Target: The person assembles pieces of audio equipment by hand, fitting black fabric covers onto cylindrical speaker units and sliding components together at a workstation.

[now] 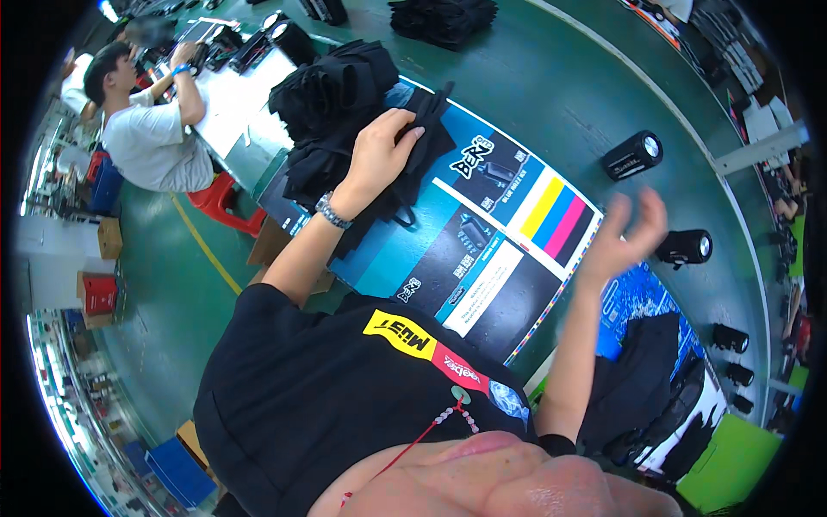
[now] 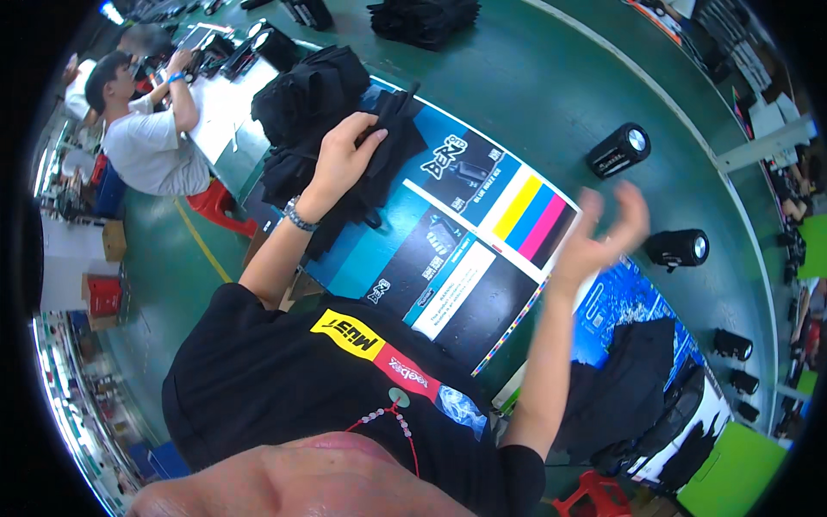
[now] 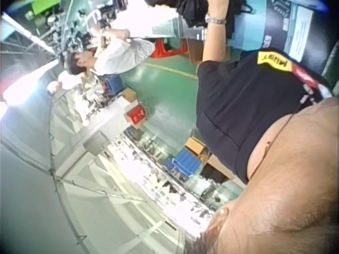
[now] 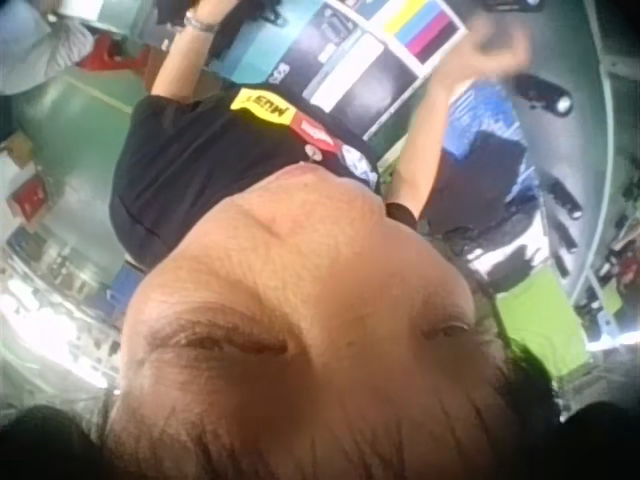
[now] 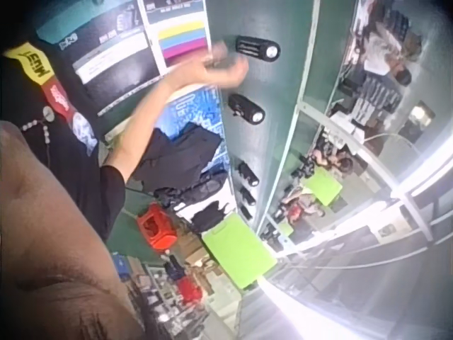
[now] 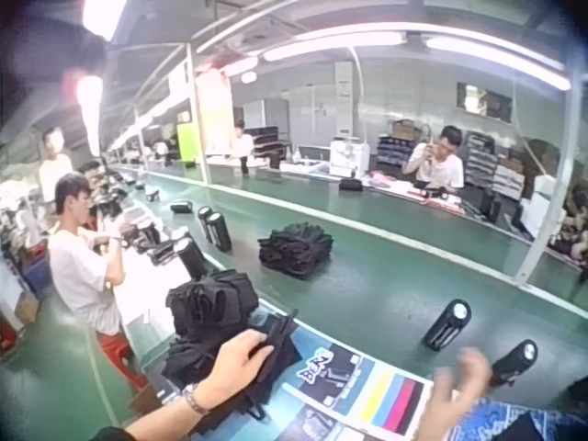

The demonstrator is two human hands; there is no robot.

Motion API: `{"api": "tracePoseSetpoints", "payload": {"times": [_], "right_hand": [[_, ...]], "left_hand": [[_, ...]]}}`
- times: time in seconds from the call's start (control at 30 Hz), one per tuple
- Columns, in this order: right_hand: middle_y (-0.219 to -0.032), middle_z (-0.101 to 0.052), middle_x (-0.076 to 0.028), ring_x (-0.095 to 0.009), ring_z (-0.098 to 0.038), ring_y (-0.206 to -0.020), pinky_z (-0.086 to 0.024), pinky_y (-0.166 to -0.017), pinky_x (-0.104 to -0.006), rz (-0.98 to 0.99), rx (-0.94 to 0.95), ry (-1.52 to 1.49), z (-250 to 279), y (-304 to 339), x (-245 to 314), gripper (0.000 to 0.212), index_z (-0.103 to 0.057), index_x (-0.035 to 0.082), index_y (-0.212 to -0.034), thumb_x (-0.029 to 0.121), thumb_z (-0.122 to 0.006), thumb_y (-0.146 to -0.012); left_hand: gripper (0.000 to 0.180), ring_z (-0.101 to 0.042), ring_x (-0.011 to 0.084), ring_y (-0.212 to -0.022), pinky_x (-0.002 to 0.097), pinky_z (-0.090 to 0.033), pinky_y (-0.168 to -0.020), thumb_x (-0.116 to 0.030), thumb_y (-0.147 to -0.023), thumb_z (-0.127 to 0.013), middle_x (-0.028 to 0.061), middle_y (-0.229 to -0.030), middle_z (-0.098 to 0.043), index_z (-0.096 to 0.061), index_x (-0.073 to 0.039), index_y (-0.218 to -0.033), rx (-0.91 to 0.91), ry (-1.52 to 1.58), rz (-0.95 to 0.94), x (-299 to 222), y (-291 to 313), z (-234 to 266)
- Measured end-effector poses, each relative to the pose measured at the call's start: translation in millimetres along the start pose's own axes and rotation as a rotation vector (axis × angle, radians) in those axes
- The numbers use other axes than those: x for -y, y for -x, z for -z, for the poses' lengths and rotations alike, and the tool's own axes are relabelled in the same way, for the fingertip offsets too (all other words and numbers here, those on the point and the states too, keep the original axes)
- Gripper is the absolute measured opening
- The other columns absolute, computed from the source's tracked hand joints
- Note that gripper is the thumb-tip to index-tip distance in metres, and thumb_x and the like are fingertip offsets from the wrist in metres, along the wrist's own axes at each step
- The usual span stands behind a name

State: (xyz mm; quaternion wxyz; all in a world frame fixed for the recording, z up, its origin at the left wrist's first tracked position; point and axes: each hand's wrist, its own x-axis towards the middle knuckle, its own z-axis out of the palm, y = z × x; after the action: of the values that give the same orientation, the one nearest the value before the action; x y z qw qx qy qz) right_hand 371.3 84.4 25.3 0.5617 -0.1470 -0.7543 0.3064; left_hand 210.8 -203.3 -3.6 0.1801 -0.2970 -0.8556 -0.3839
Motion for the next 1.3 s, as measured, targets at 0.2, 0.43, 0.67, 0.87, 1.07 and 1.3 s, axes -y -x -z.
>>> {"api": "tracePoseSetpoints", "payload": {"times": [0.2, 0.43, 0.67, 0.87, 1.07, 1.3], "right_hand": [[-0.118, -0.058, -0.010, -0.017, -0.054, -0.108, -0.044, -0.090, -0.0271, -0.949, 0.533, -1.037, -92.9, 44.9, 37.3, 0.045, -0.053, -0.003, -0.120, 0.019, -0.070, -0.085], [-0.100, -0.065, -0.010, -0.020, -0.065, -0.089, -0.053, -0.079, -0.0301, -1.136, 0.230, -1.058, -88.0, 51.1, 2.9, 0.029, -0.058, -0.002, -0.112, 0.005, -0.061, -0.085], [-0.094, -0.064, -0.010, -0.020, -0.065, -0.078, -0.054, -0.069, -0.0299, -1.204, 0.271, -0.989, -69.3, 78.8, -8.5, 0.027, -0.059, -0.003, -0.106, 0.008, -0.063, -0.082], [-0.095, -0.065, -0.008, -0.016, -0.062, -0.084, -0.050, -0.074, -0.0281, -1.161, 0.262, -0.869, -73.0, 83.7, -20.8, 0.029, -0.062, -0.004, -0.105, 0.012, -0.066, -0.082], [-0.095, -0.066, -0.006, -0.013, -0.061, -0.083, -0.048, -0.075, -0.0263, -1.111, 0.332, -0.832, -77.3, 82.1, -14.9, 0.027, -0.064, -0.002, -0.103, 0.016, -0.067, -0.083], [-0.095, -0.065, -0.006, -0.016, -0.063, -0.079, -0.052, -0.070, -0.0277, -1.186, 0.235, -0.880, -62.6, 79.9, -27.7, 0.026, -0.062, -0.001, -0.104, 0.012, -0.067, -0.082]], "left_hand": [[0.016, -0.059, 0.0064, -0.084, 0.0202, -0.047, -0.074, -0.010, -0.093, -0.057, 0.0015, -0.092, -0.065, -0.063, 0.004, -0.099, 0.319, 1.166, 0.517, -57.4, -20.2, -19.3], [0.024, -0.060, 0.0182, -0.087, 0.0283, -0.049, -0.073, -0.013, -0.082, -0.068, 0.0064, -0.098, -0.063, -0.063, -0.005, -0.104, 0.058, 0.268, -0.177, -32.6, -102.7, -56.6], [0.101, -0.023, 0.0486, -0.132, 0.0679, -0.031, -0.094, -0.049, -0.059, -0.082, 0.0133, -0.149, -0.025, -0.031, -0.030, -0.143, 0.094, -0.681, -0.161, 76.3, -255.3, -101.0], [0.107, -0.020, 0.0540, -0.133, 0.0738, -0.032, -0.091, -0.056, -0.054, -0.083, 0.0129, -0.153, -0.017, -0.025, -0.045, -0.144, 0.541, -0.687, 0.085, 83.4, -249.0, -147.6], [0.062, -0.053, 0.0340, -0.116, 0.0432, -0.047, -0.092, -0.033, -0.070, -0.077, 0.0118, -0.129, -0.054, -0.056, -0.024, -0.128, 0.192, -0.585, -0.162, 113.9, -244.7, -118.8], [0.040, -0.064, 0.0207, -0.085, 0.0308, -0.049, -0.082, -0.016, -0.078, -0.073, 0.0087, -0.096, -0.068, -0.062, 0.000, -0.114, -0.056, 0.173, -0.171, -1.6, -229.9, 13.5]]}}
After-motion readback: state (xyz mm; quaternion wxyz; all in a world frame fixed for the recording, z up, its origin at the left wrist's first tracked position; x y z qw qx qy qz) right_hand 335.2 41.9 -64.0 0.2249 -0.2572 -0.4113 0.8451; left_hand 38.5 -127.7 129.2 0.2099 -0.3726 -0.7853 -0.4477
